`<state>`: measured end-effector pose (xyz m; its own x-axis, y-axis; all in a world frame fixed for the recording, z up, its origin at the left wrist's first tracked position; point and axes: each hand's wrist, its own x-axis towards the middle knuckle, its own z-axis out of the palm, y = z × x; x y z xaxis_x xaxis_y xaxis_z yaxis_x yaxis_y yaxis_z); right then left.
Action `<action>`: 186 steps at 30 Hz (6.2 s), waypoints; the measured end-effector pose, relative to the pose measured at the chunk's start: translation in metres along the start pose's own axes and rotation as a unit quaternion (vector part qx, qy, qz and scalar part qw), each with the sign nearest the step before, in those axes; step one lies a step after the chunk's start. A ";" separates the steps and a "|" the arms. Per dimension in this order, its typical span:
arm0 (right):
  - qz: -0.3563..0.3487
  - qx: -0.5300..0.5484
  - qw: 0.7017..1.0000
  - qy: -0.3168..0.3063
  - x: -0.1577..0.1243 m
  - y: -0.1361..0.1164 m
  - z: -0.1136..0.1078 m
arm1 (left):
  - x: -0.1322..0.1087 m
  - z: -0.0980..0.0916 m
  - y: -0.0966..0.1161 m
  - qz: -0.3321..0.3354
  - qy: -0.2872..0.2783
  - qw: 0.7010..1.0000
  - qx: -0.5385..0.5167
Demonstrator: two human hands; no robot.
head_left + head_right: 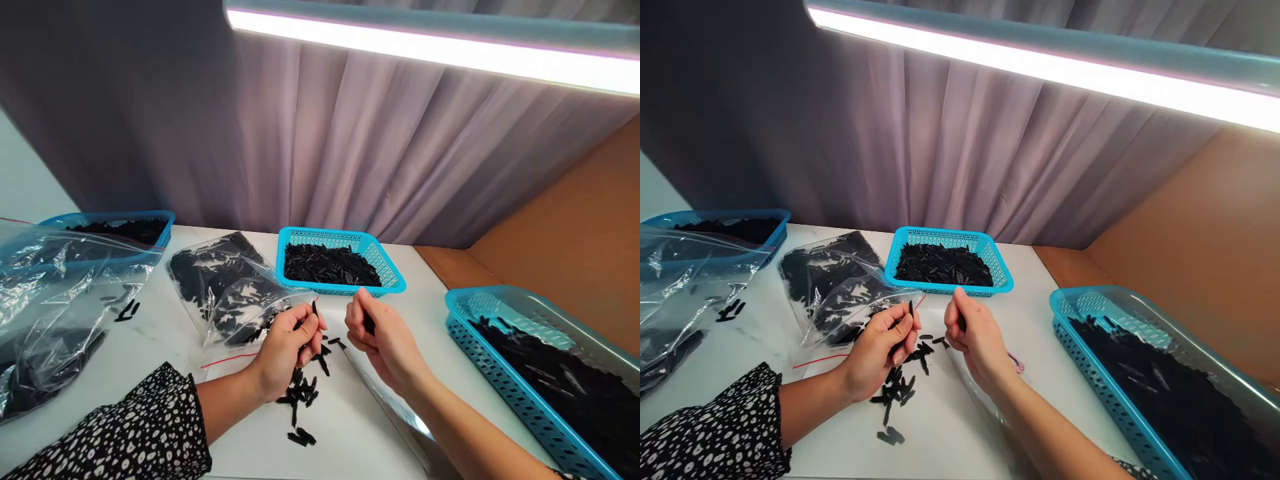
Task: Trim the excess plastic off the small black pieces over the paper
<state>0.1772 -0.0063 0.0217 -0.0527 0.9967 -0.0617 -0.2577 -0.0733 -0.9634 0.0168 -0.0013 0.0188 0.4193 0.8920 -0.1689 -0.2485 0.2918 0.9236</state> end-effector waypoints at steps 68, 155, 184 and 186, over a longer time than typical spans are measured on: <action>-0.102 -0.209 0.970 -0.069 -0.002 0.013 -0.025 | 0.000 -0.003 -0.009 0.082 -0.041 0.985 0.148; 0.015 0.032 0.999 0.007 -0.003 0.006 -0.015 | 0.000 0.004 0.001 0.003 0.000 0.998 0.058; -0.074 -0.134 0.987 -0.050 -0.008 0.007 -0.015 | -0.002 -0.002 -0.005 -0.054 -0.161 0.986 -0.003; -0.079 -0.139 0.986 -0.048 -0.008 0.007 -0.015 | -0.002 -0.002 -0.005 -0.055 -0.157 0.986 0.001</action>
<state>0.1903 -0.0140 0.0112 -0.1267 0.9861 0.1078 0.0031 0.1090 -0.9940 0.0157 -0.0038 0.0144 0.6935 0.7040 -0.1531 -0.1850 0.3795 0.9065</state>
